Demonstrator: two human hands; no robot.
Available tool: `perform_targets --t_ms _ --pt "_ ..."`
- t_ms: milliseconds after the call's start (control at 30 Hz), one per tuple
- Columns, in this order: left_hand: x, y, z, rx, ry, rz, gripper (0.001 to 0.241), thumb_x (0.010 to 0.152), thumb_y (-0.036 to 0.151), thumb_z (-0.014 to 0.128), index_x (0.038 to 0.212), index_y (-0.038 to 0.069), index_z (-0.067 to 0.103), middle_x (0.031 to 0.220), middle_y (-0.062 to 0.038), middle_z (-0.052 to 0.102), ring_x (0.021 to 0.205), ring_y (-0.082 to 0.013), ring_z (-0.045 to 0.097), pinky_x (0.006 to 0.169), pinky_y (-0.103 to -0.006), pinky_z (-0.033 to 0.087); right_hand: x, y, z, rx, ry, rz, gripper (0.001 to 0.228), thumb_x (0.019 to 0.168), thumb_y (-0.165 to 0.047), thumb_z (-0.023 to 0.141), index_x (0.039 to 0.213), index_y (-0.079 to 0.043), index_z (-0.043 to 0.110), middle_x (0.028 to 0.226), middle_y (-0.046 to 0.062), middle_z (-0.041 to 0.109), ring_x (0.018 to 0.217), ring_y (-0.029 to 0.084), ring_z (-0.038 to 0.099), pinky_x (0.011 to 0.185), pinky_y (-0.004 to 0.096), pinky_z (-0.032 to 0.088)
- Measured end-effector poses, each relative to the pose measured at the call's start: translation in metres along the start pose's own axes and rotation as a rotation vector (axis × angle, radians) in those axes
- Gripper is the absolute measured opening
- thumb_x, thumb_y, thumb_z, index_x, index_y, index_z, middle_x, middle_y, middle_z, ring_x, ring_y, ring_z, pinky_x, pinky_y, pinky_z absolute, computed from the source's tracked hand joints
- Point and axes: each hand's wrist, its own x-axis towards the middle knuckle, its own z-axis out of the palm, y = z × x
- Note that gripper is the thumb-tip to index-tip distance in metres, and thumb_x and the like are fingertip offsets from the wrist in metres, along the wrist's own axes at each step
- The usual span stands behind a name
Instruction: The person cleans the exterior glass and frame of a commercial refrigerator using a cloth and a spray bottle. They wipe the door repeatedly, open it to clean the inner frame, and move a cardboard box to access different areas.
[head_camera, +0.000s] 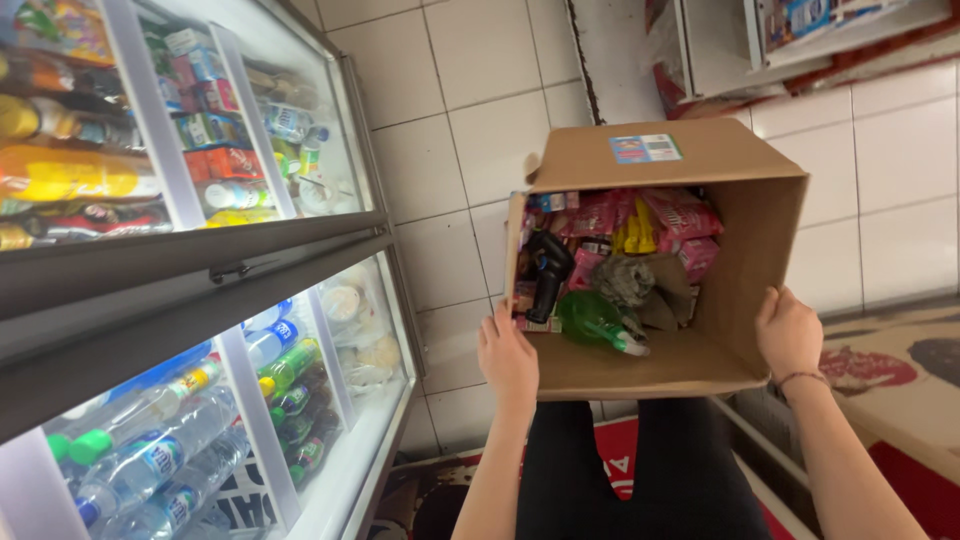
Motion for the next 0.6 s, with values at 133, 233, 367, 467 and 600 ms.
perform_targets --t_ms 133,233,367,467,600 --pt "-0.008 -0.009 -0.011 -0.053 0.067 -0.067 0.037 0.097 0.005 0.055 0.134 0.001 0.053 0.104 -0.020 0.060 0.096 -0.0413 0.058 0.078 -0.0510 0.049 0.043 -0.037 -0.007 0.005 0.005 -0.120 0.035 0.113 -0.028 0.050 0.097 -0.001 0.065 0.081 0.029 0.066 0.079 0.050 0.065 0.073 0.058 0.052" --pt "-0.013 -0.016 -0.016 -0.060 0.130 -0.126 0.038 0.097 0.006 0.054 0.134 -0.001 0.052 0.108 -0.022 0.061 0.099 -0.0428 0.057 0.081 -0.0515 0.049 0.070 -0.069 -0.011 -0.020 -0.001 -0.209 0.034 0.113 -0.028 0.050 0.098 -0.002 0.064 0.081 0.028 0.067 0.077 0.049 0.066 0.070 0.058 0.053" --pt "-0.017 -0.026 -0.019 -0.044 0.177 -0.222 0.036 0.099 0.008 0.053 0.134 -0.002 0.052 0.111 -0.022 0.062 0.102 -0.0426 0.057 0.084 -0.0512 0.049 0.090 -0.112 -0.020 -0.008 -0.026 -0.287 0.034 0.111 -0.029 0.049 0.097 -0.002 0.064 0.081 0.025 0.068 0.074 0.048 0.066 0.068 0.057 0.053" --pt "-0.024 -0.033 -0.019 -0.032 0.196 -0.311 0.038 0.099 0.009 0.052 0.134 -0.003 0.051 0.110 -0.020 0.063 0.103 -0.0413 0.058 0.085 -0.0507 0.049 0.103 -0.141 -0.026 -0.018 -0.048 -0.340 0.035 0.110 -0.031 0.047 0.098 -0.003 0.065 0.080 0.024 0.069 0.073 0.047 0.066 0.066 0.057 0.054" --pt "-0.024 -0.035 -0.012 -0.003 0.276 -0.355 0.037 0.099 0.009 0.052 0.133 -0.004 0.051 0.112 -0.020 0.063 0.104 -0.0404 0.059 0.085 -0.0494 0.051 0.128 -0.167 -0.031 -0.031 -0.074 -0.391 0.036 0.111 -0.032 0.045 0.100 -0.005 0.066 0.082 0.022 0.070 0.073 0.045 0.068 0.068 0.055 0.055"
